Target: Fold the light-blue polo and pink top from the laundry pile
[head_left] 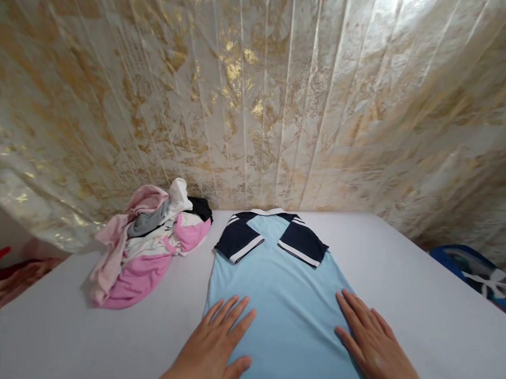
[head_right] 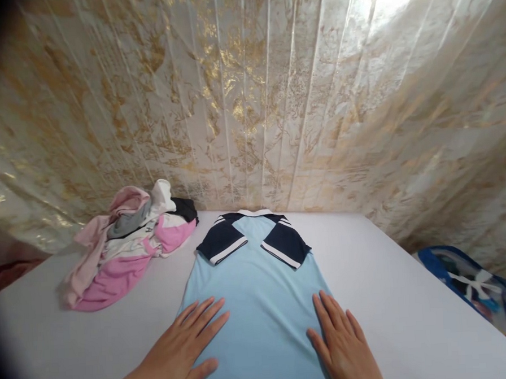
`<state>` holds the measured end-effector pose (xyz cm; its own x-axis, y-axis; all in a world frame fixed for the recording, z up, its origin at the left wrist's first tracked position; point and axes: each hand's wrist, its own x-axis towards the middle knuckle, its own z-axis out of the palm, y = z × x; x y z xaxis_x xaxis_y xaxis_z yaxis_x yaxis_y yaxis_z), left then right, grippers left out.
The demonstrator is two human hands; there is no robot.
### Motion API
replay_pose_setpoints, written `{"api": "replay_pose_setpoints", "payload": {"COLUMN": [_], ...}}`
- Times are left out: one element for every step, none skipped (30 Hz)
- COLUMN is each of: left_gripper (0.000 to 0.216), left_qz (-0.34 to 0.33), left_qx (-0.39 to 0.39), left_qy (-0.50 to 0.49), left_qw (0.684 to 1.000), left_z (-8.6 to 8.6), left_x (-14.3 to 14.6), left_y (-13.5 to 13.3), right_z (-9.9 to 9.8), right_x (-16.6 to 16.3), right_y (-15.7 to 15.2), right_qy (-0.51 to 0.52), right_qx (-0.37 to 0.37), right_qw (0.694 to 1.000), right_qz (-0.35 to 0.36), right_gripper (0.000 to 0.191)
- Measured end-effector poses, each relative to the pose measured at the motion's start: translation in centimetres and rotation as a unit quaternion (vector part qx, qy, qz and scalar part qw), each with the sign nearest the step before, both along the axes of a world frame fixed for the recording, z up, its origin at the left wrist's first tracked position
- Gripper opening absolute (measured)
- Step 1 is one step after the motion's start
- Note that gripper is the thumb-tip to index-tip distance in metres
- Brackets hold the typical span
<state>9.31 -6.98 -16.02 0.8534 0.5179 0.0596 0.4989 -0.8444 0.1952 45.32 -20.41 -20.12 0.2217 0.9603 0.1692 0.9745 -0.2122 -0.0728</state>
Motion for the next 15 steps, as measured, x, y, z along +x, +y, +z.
{"api": "replay_pose_setpoints", "payload": {"left_gripper": [0.066,0.067,0.066,0.065,0.062,0.058,0.054,0.050,0.048,0.048,0.049,0.051,0.055,0.058,0.061], "left_qz": [0.004,0.010,0.018,0.027,0.038,0.050,0.065,0.082,0.101,0.121,0.132,0.144,0.154,0.158,0.158], "left_qx": [0.000,0.000,-0.002,-0.005,-0.010,-0.016,-0.020,-0.022,-0.021,-0.019,-0.018,-0.018,-0.022,-0.026,-0.031], "left_qy": [-0.002,-0.004,-0.007,-0.010,-0.015,-0.020,-0.026,-0.034,-0.041,-0.047,-0.047,-0.043,-0.036,-0.029,-0.025], "left_qw": [1.000,1.000,1.000,1.000,0.999,0.998,0.997,0.996,0.994,0.991,0.990,0.988,0.987,0.987,0.987], "left_z": [-0.1,-0.1,-0.1,-0.1,0.1,0.3,0.6,0.9,1.3,1.5,1.7,1.7,1.5,1.2,0.8], "left_x": [-0.9,-1.7,-2.3,-2.7,-2.9,-2.8,-2.5,-2.1,-1.5,-0.8,-0.2,0.3,0.6,0.8,0.8], "left_y": [-0.5,-0.9,-1.1,-1.2,-1.2,-1.0,-0.6,0.0,0.7,1.4,2.2,2.8,3.4,3.8,4.1], "right_z": [-0.3,-0.4,-0.5,-0.4,-0.2,0.1,0.5,0.9,1.3,1.7,1.8,1.8,1.7,1.4,1.1], "right_x": [0.5,0.9,1.4,1.8,2.2,2.4,2.6,2.6,2.4,2.2,1.9,1.6,1.4,1.2,1.2], "right_y": [-0.2,-0.3,-0.2,0.0,0.4,1.0,1.8,2.7,3.7,4.7,5.6,6.5,7.1,7.6,8.0], "right_qy": [-0.006,-0.013,-0.020,-0.026,-0.032,-0.037,-0.042,-0.046,-0.050,-0.052,-0.052,-0.051,-0.047,-0.043,-0.038], "right_qx": [0.003,0.006,0.009,0.010,0.010,0.010,0.012,0.017,0.024,0.032,0.037,0.038,0.033,0.024,0.013], "right_qw": [1.000,1.000,0.999,0.999,0.998,0.998,0.998,0.998,0.998,0.998,0.998,0.998,0.998,0.999,0.999], "right_qz": [-0.004,-0.013,-0.024,-0.036,-0.047,-0.054,-0.055,-0.048,-0.034,-0.017,-0.001,0.010,0.016,0.015,0.011], "right_gripper": [0.065,0.066,0.066,0.066,0.066,0.066,0.066,0.066,0.065,0.064,0.063,0.062,0.062,0.061,0.061]}}
